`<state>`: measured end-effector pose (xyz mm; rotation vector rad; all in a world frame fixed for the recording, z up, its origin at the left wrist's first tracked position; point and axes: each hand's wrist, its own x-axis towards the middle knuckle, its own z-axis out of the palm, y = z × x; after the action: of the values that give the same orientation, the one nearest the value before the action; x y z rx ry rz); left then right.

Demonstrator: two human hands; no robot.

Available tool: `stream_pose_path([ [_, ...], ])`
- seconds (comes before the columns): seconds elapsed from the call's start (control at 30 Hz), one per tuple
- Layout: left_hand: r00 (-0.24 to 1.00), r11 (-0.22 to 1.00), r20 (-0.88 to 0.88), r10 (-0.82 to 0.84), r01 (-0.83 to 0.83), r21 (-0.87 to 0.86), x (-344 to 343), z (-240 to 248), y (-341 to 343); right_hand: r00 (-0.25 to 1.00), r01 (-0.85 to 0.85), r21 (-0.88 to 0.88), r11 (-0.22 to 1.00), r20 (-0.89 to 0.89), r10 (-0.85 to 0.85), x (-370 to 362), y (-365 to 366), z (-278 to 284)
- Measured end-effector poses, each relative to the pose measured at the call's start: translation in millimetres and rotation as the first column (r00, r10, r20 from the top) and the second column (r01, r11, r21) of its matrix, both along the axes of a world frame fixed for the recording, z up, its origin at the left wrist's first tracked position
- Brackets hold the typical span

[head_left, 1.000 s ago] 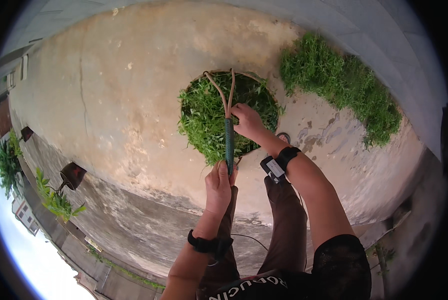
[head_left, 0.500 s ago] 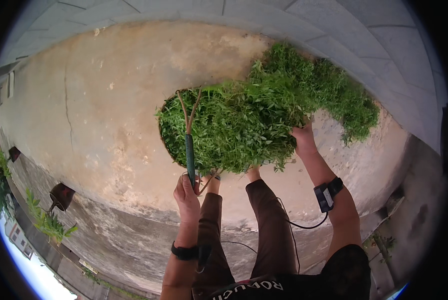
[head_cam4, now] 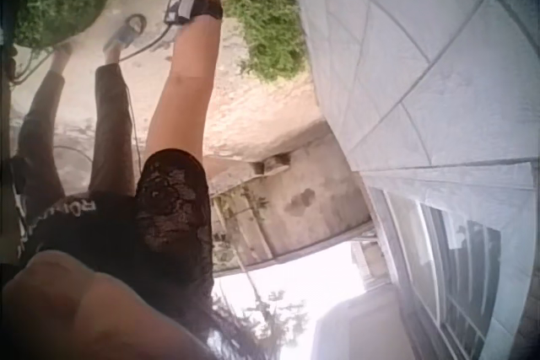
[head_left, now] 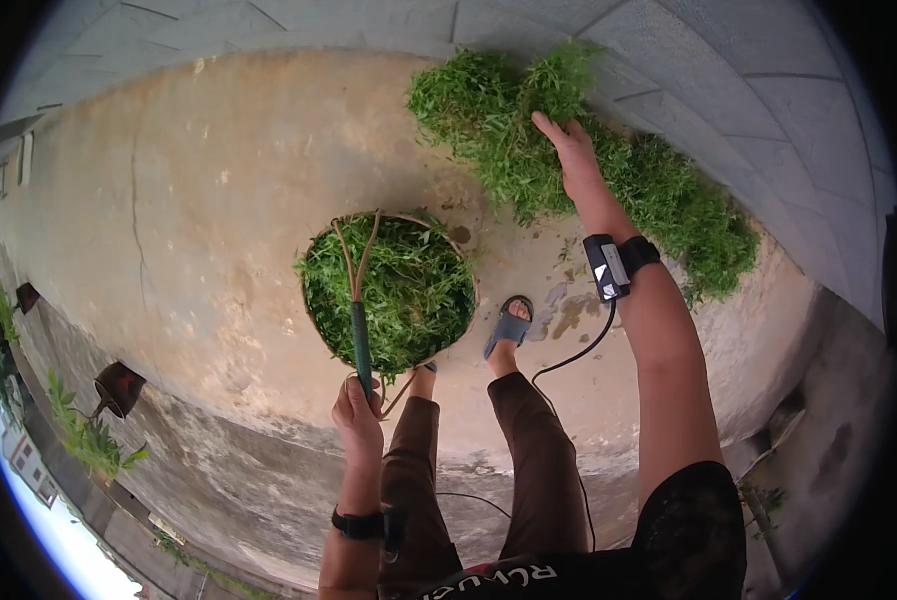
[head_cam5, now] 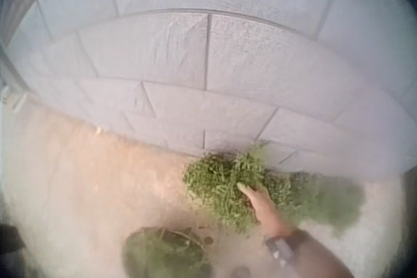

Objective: Harvesting green plants from a garden bed and sorting them in a basket using a small hand rake.

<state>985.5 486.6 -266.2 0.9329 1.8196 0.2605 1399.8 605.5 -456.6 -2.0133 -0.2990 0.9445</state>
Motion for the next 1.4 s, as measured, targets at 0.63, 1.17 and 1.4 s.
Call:
stream_pose_path([
  [0.63,0.999,1.000,0.017,-0.030,0.030,0.010,0.1,-12.9,-22.6,0.473,-0.134,-0.569,0.811,0.683,0.557,3.8,-31.9,-42.5],
  [1.17,0.966,0.969,0.185,-0.178,0.206,-0.140,42.5,129.1,-20.4,0.299,-0.781,-0.514,0.353,0.188,0.936,-298.1,-130.8,62.6],
  [1.4,0.923,0.941,0.275,-0.271,0.313,-0.126,44.3,172.7,-26.1,0.501,-0.693,-0.433,0.576,0.284,0.817,-264.4,-179.4,113.8],
])
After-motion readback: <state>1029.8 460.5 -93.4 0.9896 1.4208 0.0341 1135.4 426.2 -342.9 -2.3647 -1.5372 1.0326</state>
